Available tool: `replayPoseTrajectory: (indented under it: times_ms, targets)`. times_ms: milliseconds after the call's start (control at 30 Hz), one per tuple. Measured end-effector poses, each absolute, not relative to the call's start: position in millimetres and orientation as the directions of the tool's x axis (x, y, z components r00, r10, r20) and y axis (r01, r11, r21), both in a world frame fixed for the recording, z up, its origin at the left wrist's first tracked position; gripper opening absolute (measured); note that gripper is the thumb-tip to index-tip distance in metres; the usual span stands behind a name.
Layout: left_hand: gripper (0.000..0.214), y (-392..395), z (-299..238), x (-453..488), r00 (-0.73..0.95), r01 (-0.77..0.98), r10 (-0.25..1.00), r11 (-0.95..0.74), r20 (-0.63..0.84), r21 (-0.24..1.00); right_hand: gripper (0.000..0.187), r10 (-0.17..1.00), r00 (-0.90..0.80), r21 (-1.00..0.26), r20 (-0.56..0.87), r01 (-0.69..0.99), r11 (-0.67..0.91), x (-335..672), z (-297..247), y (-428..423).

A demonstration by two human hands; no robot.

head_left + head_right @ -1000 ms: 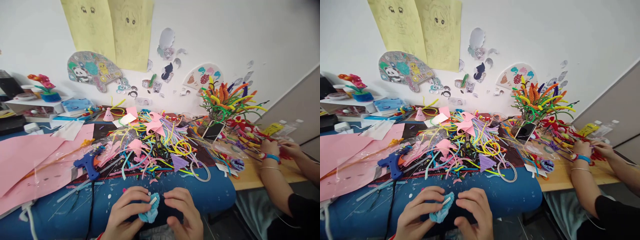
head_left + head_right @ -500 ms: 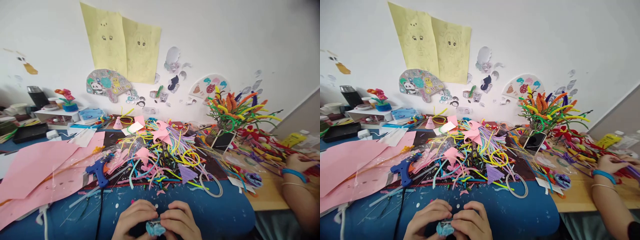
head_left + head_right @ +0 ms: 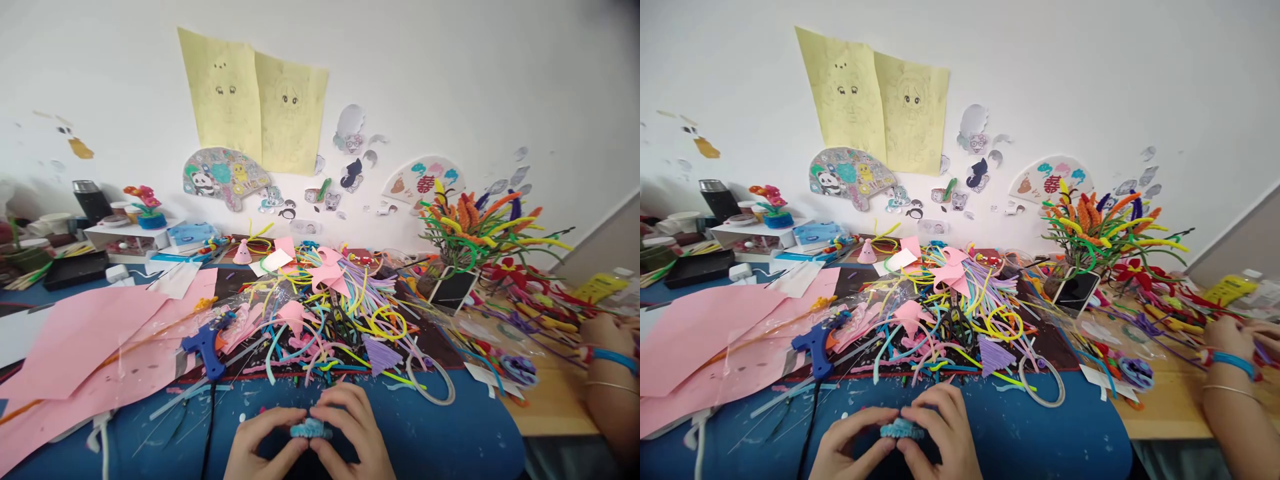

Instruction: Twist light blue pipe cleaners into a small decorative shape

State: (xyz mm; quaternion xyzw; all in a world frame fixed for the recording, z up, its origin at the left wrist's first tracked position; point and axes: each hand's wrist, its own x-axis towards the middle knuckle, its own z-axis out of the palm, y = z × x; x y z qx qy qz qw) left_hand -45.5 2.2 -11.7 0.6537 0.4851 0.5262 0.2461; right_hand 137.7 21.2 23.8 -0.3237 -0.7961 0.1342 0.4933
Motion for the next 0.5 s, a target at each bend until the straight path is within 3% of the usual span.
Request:
replayPoseTrajectory:
  times_ms: [233, 367, 500]
  targets:
    - [0.039, 9, 0, -53, -0.124, 0.007, 0.962, -0.245, 0.244, 0.969, 0.01, 0.751, -0.391, -0.643, 0.531, 0.391, 0.658, 121, 73, 61]
    - [0.025, 22, -2, -62, -0.057, 0.017, 0.982, -0.182, 0.183, 0.983, 0.008, 0.799, -0.374, -0.701, 0.471, 0.391, 0.596, 96, 99, 137]
    - [0.029, 32, -15, -72, 0.038, 0.087, 0.975, -0.219, 0.217, 0.972, 0.015, 0.855, -0.422, -0.78, 0.302, 0.406, 0.476, 43, 96, 235]
